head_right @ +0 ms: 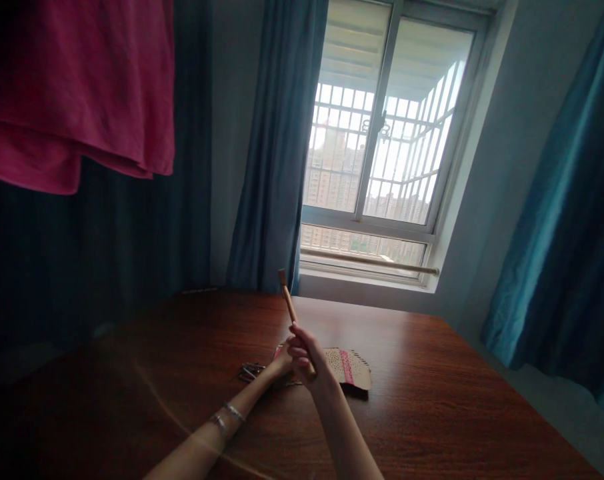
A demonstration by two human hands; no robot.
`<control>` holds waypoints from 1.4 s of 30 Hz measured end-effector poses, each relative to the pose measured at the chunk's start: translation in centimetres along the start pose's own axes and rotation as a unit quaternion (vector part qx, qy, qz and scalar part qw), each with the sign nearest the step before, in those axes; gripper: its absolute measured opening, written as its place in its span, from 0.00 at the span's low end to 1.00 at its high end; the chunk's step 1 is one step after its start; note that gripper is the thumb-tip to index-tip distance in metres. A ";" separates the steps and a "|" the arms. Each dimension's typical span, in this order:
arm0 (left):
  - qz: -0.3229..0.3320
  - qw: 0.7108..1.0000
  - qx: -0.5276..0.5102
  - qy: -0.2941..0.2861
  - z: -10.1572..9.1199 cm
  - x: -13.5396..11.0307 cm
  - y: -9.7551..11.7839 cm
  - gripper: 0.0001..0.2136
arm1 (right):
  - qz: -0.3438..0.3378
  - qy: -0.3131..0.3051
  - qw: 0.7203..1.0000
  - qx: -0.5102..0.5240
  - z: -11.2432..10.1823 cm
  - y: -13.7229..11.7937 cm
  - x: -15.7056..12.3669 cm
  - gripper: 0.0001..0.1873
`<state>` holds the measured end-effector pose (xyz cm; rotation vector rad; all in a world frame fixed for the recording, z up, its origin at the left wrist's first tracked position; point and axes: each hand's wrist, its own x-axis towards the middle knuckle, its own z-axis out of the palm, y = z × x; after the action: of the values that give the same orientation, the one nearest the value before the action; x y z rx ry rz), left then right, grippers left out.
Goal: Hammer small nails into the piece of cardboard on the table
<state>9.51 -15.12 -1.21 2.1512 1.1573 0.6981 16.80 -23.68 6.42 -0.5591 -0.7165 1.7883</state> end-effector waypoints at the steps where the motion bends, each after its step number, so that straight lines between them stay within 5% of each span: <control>1: 0.014 1.000 0.003 0.007 0.2 0.1 -0.3 0.09 | 0.008 -0.031 0.999 0.040 -0.5 -0.1 -1.2 0.12; 4: 0.042 0.998 0.023 0.045 0.8 0.5 -1.1 0.07 | 0.053 -0.066 0.990 0.110 -2.5 -0.3 -3.9 0.10; 14: 0.048 0.997 0.023 0.059 1.6 1.3 -2.3 0.07 | 0.067 0.024 0.995 0.074 -8.2 -1.1 -8.8 0.12; 22: 0.034 0.996 0.050 0.069 1.7 1.4 -2.3 0.08 | 0.073 0.046 0.996 -0.019 -7.5 -0.3 -10.9 0.12; 42: 0.029 0.996 0.048 0.066 2.0 1.5 -2.6 0.07 | 0.079 0.085 0.992 -0.058 -6.9 0.2 -12.0 0.14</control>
<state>10.23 -13.15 -4.17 2.2547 1.2232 0.8368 25.07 -33.77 1.76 -0.8555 -0.6764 1.8261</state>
